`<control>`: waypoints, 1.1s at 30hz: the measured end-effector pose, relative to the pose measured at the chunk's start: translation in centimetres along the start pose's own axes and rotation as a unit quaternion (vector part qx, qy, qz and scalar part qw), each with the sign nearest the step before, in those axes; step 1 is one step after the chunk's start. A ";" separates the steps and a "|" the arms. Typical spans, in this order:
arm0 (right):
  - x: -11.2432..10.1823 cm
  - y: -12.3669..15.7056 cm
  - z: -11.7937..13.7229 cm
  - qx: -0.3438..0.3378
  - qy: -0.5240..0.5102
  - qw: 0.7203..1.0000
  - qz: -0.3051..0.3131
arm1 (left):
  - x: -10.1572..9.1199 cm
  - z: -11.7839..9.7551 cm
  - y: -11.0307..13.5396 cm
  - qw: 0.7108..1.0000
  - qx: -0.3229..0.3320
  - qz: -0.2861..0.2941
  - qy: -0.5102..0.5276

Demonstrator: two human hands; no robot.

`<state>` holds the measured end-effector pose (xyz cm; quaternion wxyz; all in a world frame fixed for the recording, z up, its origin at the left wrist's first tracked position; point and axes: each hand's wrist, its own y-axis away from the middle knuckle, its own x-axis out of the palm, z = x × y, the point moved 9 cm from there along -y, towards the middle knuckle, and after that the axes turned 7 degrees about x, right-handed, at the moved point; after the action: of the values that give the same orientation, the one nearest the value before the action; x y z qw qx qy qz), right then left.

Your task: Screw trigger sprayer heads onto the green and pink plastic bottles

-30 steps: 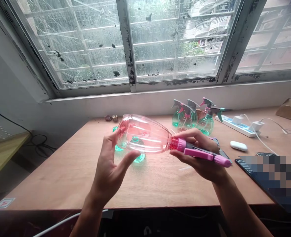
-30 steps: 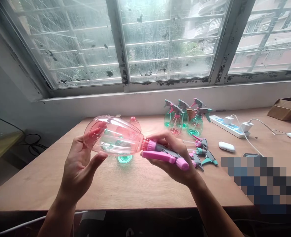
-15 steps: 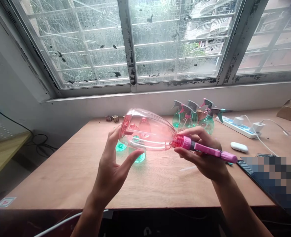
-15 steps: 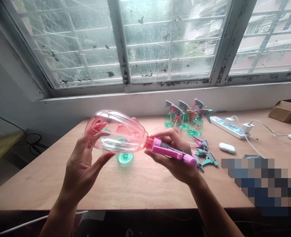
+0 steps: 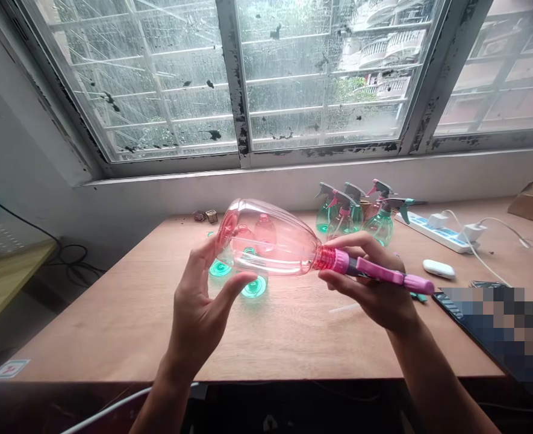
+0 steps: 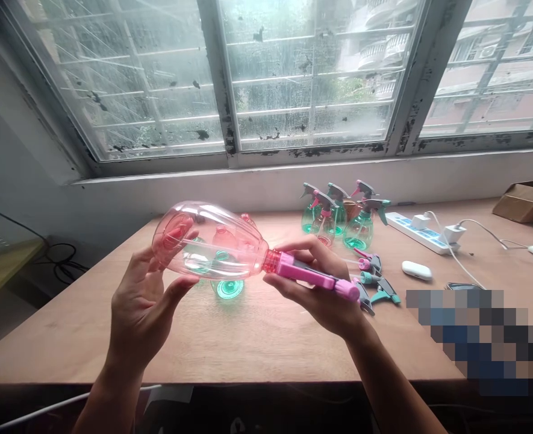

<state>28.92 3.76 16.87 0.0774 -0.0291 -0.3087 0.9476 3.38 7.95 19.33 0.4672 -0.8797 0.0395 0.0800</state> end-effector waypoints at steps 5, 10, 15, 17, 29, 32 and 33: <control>-0.3 -0.1 -0.1 0.008 -0.026 1.000 0.000 | 0.5 -0.1 0.0 0.999 0.021 0.038 0.000; 0.1 0.1 0.5 -0.022 -0.009 1.000 0.020 | 0.9 0.0 0.3 0.997 0.017 0.067 0.025; 0.6 0.0 0.6 -0.027 0.002 0.999 0.034 | 0.1 0.1 0.4 1.000 0.012 0.007 0.023; 0.5 -0.1 0.3 -0.011 -0.005 1.000 0.025 | 0.3 -0.3 0.2 0.999 0.029 0.013 0.028; 0.4 0.0 0.2 -0.014 0.002 1.000 0.024 | 0.5 -0.8 0.2 0.997 0.062 0.050 -0.010; 0.8 0.2 0.6 -0.042 0.031 0.998 0.041 | 0.0 -0.1 0.4 0.999 0.027 0.022 0.003; 0.8 0.2 0.6 -0.045 0.032 0.998 0.042 | -0.1 0.1 0.4 1.000 0.018 0.015 0.004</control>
<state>28.02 3.33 17.25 0.0461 -0.0761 -0.3465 0.9338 3.19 7.79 19.01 0.4815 -0.8707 0.0563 0.0824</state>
